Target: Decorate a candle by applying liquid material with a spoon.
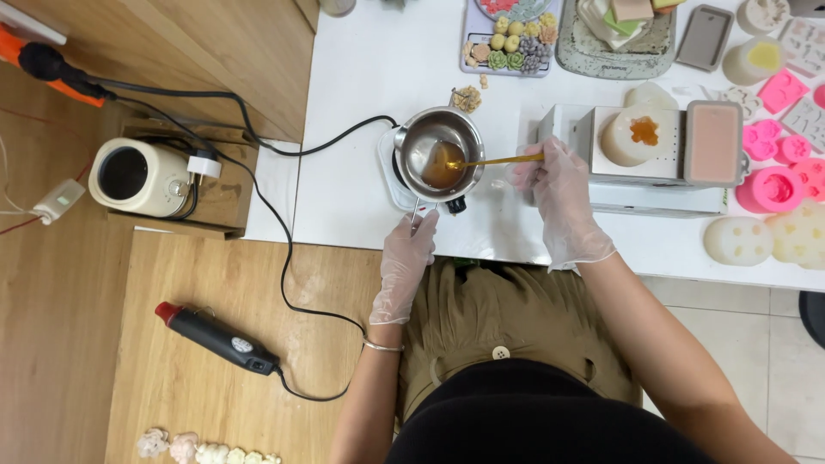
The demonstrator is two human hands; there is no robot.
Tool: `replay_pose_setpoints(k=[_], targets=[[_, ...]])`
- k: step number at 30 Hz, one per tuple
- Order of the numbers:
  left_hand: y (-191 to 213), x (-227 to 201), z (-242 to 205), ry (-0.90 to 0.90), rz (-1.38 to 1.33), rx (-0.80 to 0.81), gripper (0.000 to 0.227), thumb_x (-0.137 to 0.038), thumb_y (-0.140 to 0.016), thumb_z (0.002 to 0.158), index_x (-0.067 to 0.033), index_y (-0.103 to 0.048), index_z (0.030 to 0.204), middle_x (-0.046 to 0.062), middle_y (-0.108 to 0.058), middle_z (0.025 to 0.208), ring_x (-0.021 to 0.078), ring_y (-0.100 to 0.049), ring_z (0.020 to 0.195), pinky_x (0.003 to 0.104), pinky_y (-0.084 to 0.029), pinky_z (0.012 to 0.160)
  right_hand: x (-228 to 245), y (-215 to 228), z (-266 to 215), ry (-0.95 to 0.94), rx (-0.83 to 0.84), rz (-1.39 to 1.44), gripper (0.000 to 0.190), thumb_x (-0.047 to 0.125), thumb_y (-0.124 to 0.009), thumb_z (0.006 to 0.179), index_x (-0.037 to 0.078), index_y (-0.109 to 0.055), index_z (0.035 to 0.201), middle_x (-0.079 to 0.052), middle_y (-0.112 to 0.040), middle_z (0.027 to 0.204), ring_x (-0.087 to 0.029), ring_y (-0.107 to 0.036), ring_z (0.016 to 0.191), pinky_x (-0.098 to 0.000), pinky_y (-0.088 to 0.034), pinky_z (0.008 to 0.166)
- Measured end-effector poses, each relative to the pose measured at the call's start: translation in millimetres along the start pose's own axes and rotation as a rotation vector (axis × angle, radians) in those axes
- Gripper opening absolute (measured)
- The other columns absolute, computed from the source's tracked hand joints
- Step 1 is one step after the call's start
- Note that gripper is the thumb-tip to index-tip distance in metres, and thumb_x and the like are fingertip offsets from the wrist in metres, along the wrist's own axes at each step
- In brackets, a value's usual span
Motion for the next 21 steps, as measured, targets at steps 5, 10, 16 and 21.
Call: replay_pose_setpoints(k=[5,10,16,21], targets=[[-1,-1,1,0.042,-0.007,0.008,0.035,-0.035,-0.065,0.096,0.0001,-0.064,0.094,0.000,-0.052,0.063,0.0077,-0.048,0.052,0.026,-0.044,0.048,39,31,-17,0.073,-0.045,0.094,0.031,0.022,-0.042,0.113,-0.001,-0.059,0.103,-0.015,-0.066,0.078,-0.023,-0.061,0.068,-0.0368,-0.054,0.070],[-1,3,3,0.065,-0.051,0.004,0.037,-0.036,-0.065,0.097,0.0007,-0.064,0.092,0.000,-0.052,0.064,0.0076,-0.047,0.053,0.026,-0.043,0.048,86,86,-34,0.315,-0.045,0.083,0.030,0.024,-0.045,0.121,-0.002,-0.058,0.111,-0.015,-0.065,0.086,-0.025,-0.063,0.077,-0.0355,-0.052,0.075],[-2,8,7,0.063,-0.036,-0.013,0.037,-0.036,-0.066,0.096,0.0005,-0.064,0.091,0.000,-0.052,0.065,0.0070,-0.048,0.053,0.025,-0.044,0.048,117,161,-46,0.456,-0.145,0.100,0.034,0.025,-0.049,0.125,-0.005,-0.060,0.111,-0.018,-0.067,0.090,-0.026,-0.066,0.078,-0.0372,-0.056,0.074],[-3,11,9,0.057,-0.047,-0.022,0.038,-0.037,-0.067,0.095,0.0012,-0.064,0.092,0.000,-0.053,0.065,0.0074,-0.048,0.052,0.026,-0.043,0.047,127,176,-53,0.462,-0.296,0.008,0.032,0.021,-0.047,0.122,-0.003,-0.060,0.105,-0.016,-0.067,0.090,-0.024,-0.066,0.077,-0.0366,-0.056,0.072]])
Point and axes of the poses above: each hand's wrist, its own z-axis towards the middle knuckle, its own y-axis out of the back of the hand, x = y × z, the point moved 6 cm from there along z, towards the middle knuckle
